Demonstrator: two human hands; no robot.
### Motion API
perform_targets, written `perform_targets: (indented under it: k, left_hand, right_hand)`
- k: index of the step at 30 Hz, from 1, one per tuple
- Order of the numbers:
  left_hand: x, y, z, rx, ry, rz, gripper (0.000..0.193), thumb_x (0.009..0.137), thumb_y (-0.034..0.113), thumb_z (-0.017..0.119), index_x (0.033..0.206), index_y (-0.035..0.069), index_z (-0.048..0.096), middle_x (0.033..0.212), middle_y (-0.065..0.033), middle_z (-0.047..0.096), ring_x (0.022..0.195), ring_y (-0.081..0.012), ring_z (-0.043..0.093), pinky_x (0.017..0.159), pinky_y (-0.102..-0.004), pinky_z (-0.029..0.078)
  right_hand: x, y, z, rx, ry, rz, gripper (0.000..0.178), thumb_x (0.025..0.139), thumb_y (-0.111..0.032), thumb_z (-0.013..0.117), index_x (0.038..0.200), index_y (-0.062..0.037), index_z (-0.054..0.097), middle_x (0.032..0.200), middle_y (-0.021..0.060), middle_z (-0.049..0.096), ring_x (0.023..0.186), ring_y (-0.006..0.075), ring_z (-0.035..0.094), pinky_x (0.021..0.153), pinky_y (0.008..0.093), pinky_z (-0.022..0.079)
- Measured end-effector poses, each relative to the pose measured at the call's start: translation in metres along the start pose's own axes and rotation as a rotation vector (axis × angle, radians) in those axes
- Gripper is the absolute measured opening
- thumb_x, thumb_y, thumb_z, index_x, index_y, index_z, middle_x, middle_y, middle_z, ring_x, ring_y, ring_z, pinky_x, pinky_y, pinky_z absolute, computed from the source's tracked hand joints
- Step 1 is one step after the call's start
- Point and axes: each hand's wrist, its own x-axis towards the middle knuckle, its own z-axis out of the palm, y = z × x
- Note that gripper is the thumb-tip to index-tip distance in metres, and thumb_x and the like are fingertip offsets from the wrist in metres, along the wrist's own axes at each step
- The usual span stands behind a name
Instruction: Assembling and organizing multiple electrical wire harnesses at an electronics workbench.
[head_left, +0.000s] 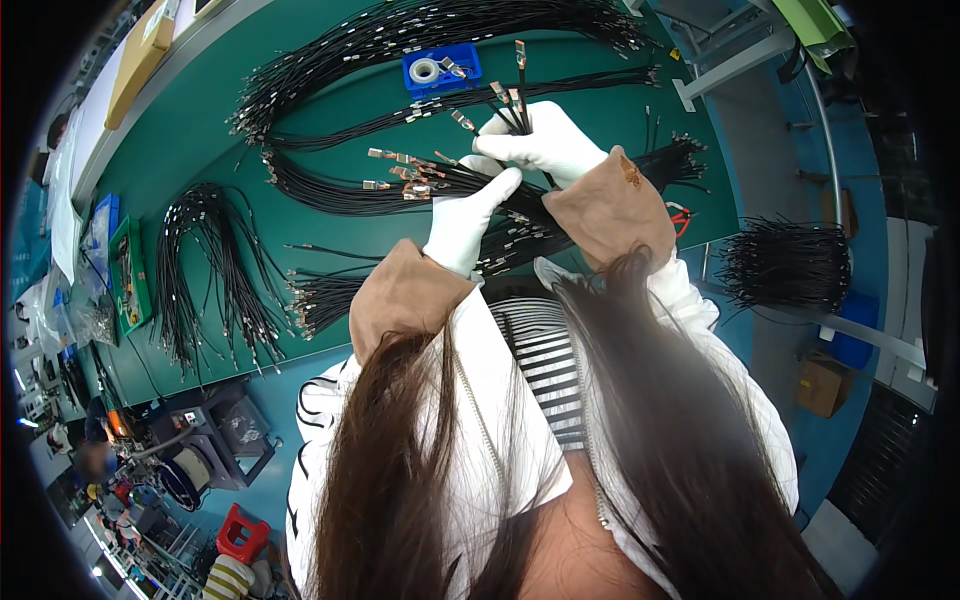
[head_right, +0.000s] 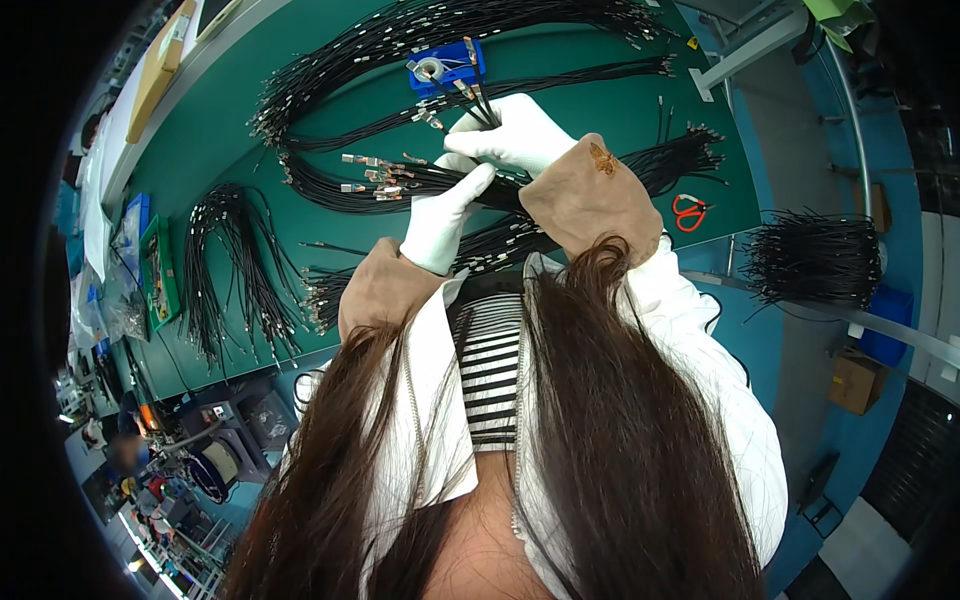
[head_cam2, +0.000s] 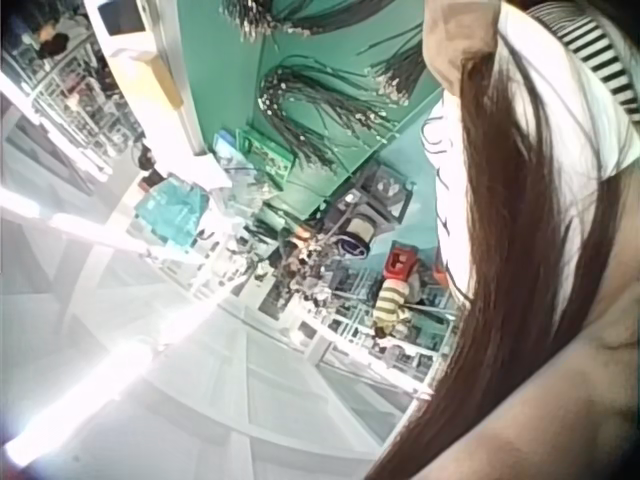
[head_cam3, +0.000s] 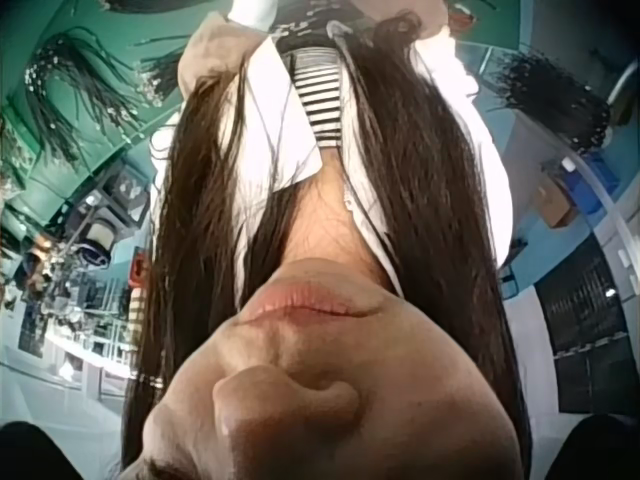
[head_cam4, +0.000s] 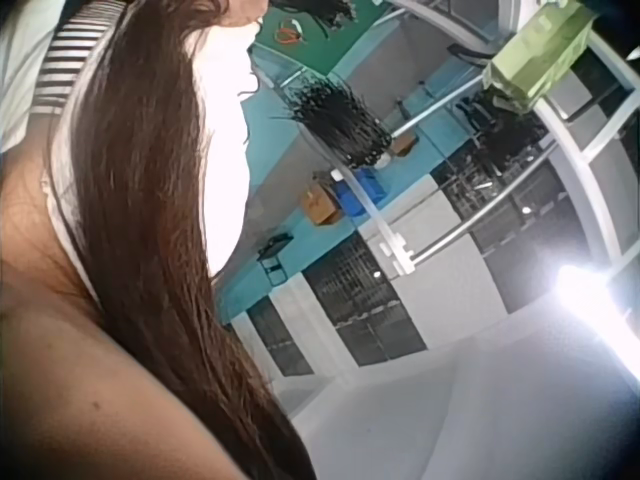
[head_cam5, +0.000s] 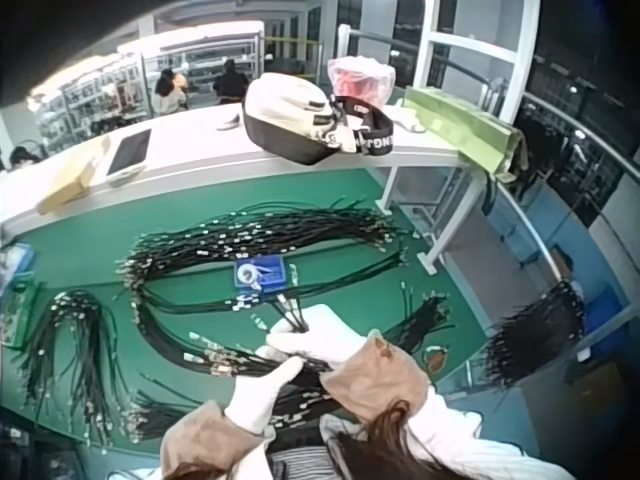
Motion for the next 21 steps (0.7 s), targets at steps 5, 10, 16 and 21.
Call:
perform_targets:
  k: [5, 10, 16, 21]
  left_hand:
    - [0.002, -0.004, 0.000, -0.032, 0.040, -0.001, 0.019, 0.077, 0.004, 0.075, 0.090, 0.007, 0.061, 0.085, 0.0016, 0.060, 0.074, -0.0079, 0.056, 0.066, -0.0242, 0.046]
    - [0.001, -0.002, 0.003, -0.060, 0.079, 0.042, 0.017, 0.076, 0.005, 0.076, 0.087, 0.007, 0.063, 0.081, 0.0020, 0.060, 0.072, -0.0077, 0.055, 0.064, -0.0234, 0.045]
    - [0.000, 0.002, 0.003, 0.125, 0.154, 0.043, 0.017, 0.074, 0.007, 0.078, 0.082, 0.005, 0.063, 0.078, 0.0007, 0.061, 0.067, -0.0088, 0.055, 0.062, -0.0242, 0.044]
    - [0.004, -0.001, 0.002, 0.144, 0.104, 0.111, 0.021, 0.075, 0.005, 0.077, 0.090, 0.002, 0.064, 0.085, -0.0007, 0.063, 0.073, -0.0100, 0.058, 0.066, -0.0253, 0.047]
  right_hand:
    - [0.001, 0.001, 0.001, -0.016, 0.063, 0.000, 0.015, 0.079, -0.012, 0.073, 0.083, 0.0003, 0.064, 0.073, 0.0038, 0.061, 0.069, 0.0104, 0.061, 0.065, 0.0230, 0.048]
    - [0.005, 0.006, -0.005, -0.151, 0.063, -0.046, 0.019, 0.078, -0.014, 0.074, 0.089, 0.0003, 0.067, 0.077, 0.0044, 0.065, 0.065, 0.0082, 0.056, 0.061, 0.0229, 0.046]
    - [0.012, 0.013, -0.004, -0.004, 0.206, -0.173, 0.018, 0.082, -0.019, 0.071, 0.087, -0.0033, 0.065, 0.072, 0.0009, 0.061, 0.063, 0.0055, 0.053, 0.057, 0.0208, 0.043]
    - [0.005, 0.008, -0.008, -0.229, -0.051, -0.141, 0.026, 0.078, -0.019, 0.074, 0.095, -0.0002, 0.066, 0.079, 0.0032, 0.063, 0.070, 0.0071, 0.057, 0.063, 0.0227, 0.045]
